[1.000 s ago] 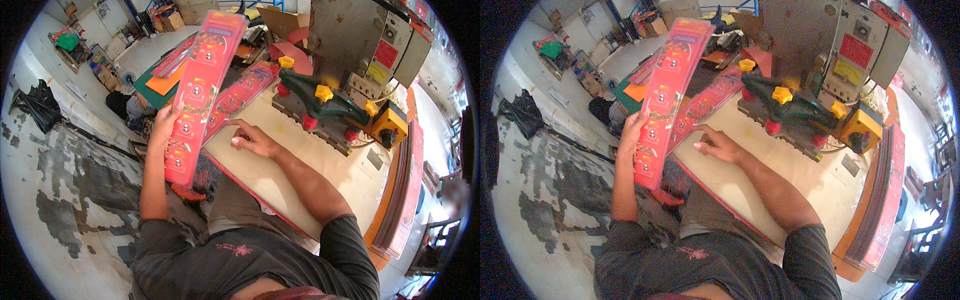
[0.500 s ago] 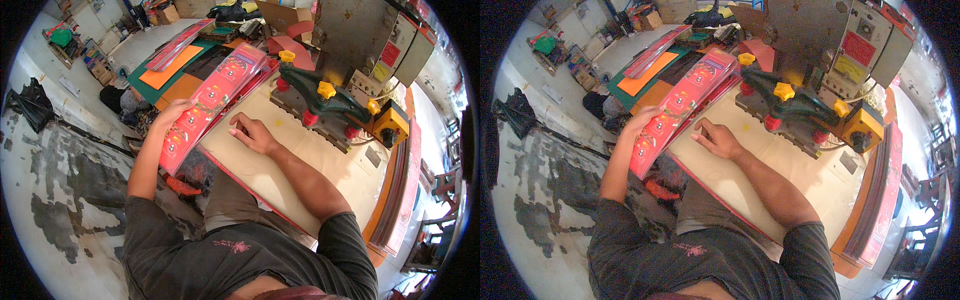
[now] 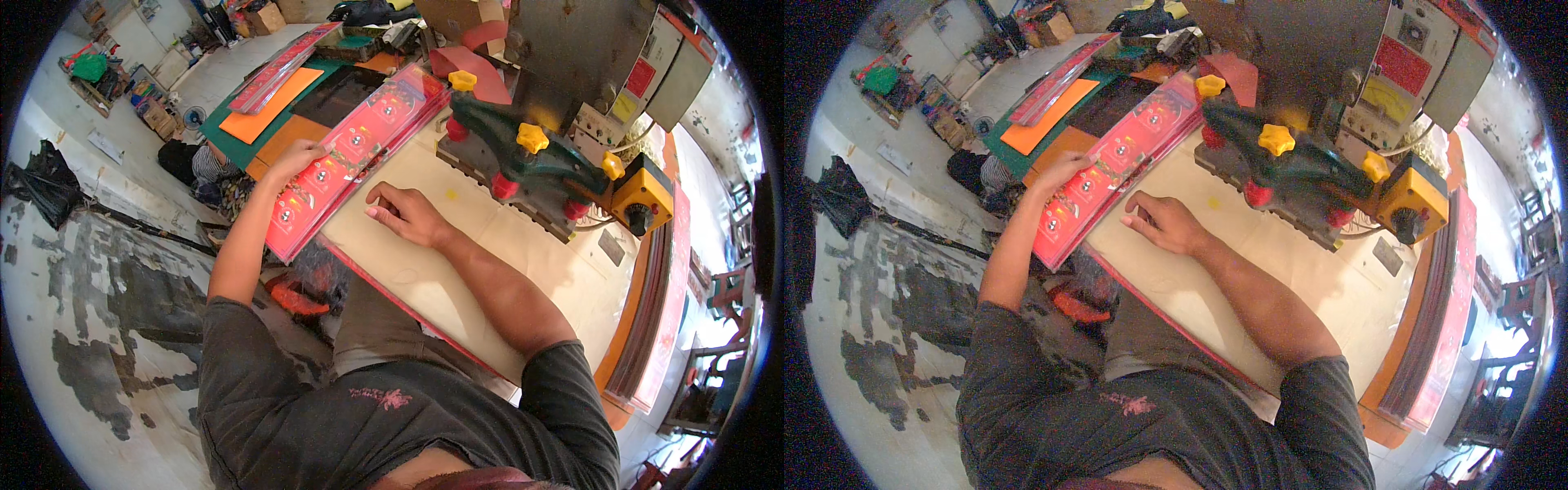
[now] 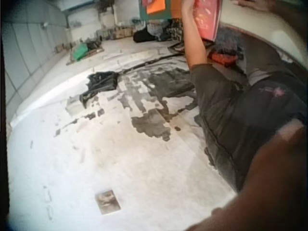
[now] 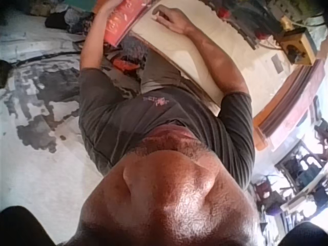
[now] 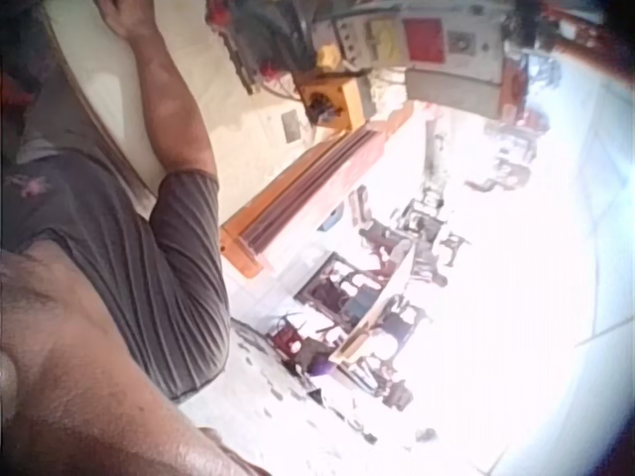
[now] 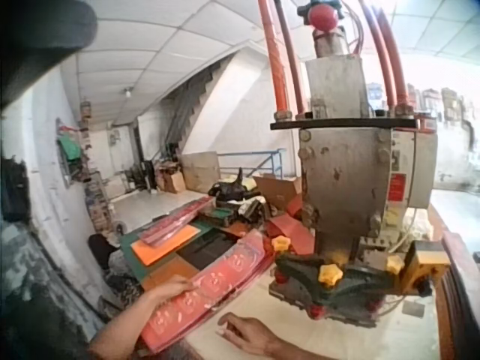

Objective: The person lifts a stack of printed red and pink packaging materials, fans through them by hand, and folds the edges of one individual piece.

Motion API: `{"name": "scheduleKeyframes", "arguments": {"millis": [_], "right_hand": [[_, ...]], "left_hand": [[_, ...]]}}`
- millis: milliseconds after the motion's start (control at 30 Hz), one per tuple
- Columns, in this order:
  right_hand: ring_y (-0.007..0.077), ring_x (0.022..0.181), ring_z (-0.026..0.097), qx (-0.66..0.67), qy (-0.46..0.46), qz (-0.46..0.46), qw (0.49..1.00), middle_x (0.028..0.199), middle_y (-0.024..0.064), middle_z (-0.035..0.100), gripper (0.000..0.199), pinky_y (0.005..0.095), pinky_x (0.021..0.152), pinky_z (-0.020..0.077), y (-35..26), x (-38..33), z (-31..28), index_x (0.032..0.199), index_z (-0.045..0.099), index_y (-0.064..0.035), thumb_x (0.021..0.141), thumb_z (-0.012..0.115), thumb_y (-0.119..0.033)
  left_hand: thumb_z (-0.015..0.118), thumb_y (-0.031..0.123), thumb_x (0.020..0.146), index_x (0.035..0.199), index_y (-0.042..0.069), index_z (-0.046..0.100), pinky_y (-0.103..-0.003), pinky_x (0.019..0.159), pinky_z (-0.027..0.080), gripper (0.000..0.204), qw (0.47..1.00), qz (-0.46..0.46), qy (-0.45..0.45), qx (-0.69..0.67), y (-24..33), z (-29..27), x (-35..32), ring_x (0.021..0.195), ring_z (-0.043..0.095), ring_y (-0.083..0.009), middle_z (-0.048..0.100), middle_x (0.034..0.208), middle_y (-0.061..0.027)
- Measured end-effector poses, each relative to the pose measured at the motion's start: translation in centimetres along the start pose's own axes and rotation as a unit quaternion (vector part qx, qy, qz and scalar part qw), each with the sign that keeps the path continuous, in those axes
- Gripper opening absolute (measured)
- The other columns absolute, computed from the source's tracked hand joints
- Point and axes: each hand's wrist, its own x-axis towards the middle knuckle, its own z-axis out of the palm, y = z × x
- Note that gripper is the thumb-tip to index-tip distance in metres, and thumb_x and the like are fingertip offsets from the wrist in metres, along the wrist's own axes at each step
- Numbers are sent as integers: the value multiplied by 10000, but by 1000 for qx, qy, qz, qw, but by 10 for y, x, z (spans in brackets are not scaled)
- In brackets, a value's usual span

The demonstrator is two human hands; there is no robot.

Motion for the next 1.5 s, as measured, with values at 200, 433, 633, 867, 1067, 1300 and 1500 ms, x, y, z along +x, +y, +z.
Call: {"name": "scheduleKeyframes", "arguments": {"millis": [200,433,633,867,1067,1300,1500], "right_hand": [[230,734,653,10,1,5,1000,808,113,668,311,391,715,530,1,-1,-2,1141,634,-37,1094,620,-344],[372,882,737,3,-23,10,1000,920,188,730,404,483,801,565,-5,2,-2,1088,657,-55,1081,586,-453],[391,898,727,-24,-24,-7,999,943,191,732,387,486,814,560,-6,2,-5,1052,665,-49,1089,574,-424],[402,872,711,-35,-25,-8,999,922,191,723,400,498,794,547,-2,3,-1,1005,656,-48,1088,579,-432],[410,868,704,-36,-24,-15,999,895,200,713,393,499,793,544,-1,5,-2,989,654,-41,1084,589,-417],[311,722,647,-37,9,-60,998,772,152,643,384,438,712,509,12,4,4,955,651,-22,1097,593,-374],[310,722,658,-36,-7,-35,999,771,151,650,401,438,714,517,7,4,4,947,645,-16,1111,573,-375]], "left_hand": [[787,589,896,1384,-15,633,-455,1101,480,792,941,205,139,229,30,25,-18,1288,629,-400,665,1351,-278],[795,679,828,1583,35,459,-544,1212,361,1048,940,172,54,289,35,53,-38,1460,474,-446,523,1534,-278],[805,752,756,1679,48,296,-602,1219,311,1267,905,157,130,373,31,75,-34,1474,445,-434,436,1593,-281],[854,684,735,1612,-59,381,-498,1109,462,1243,927,175,147,296,30,77,-17,1312,575,-439,568,1398,-296],[880,626,751,1571,-73,439,-490,1123,471,1165,920,211,177,279,28,71,-15,1326,583,-452,573,1425,-327],[870,602,794,1555,-50,468,-500,1138,467,1079,917,237,176,267,30,70,-20,1343,598,-452,621,1417,-325],[853,603,823,1559,-12,477,-487,1095,503,1030,955,187,148,176,29,46,-18,1256,669,-431,700,1324,-279]]}}
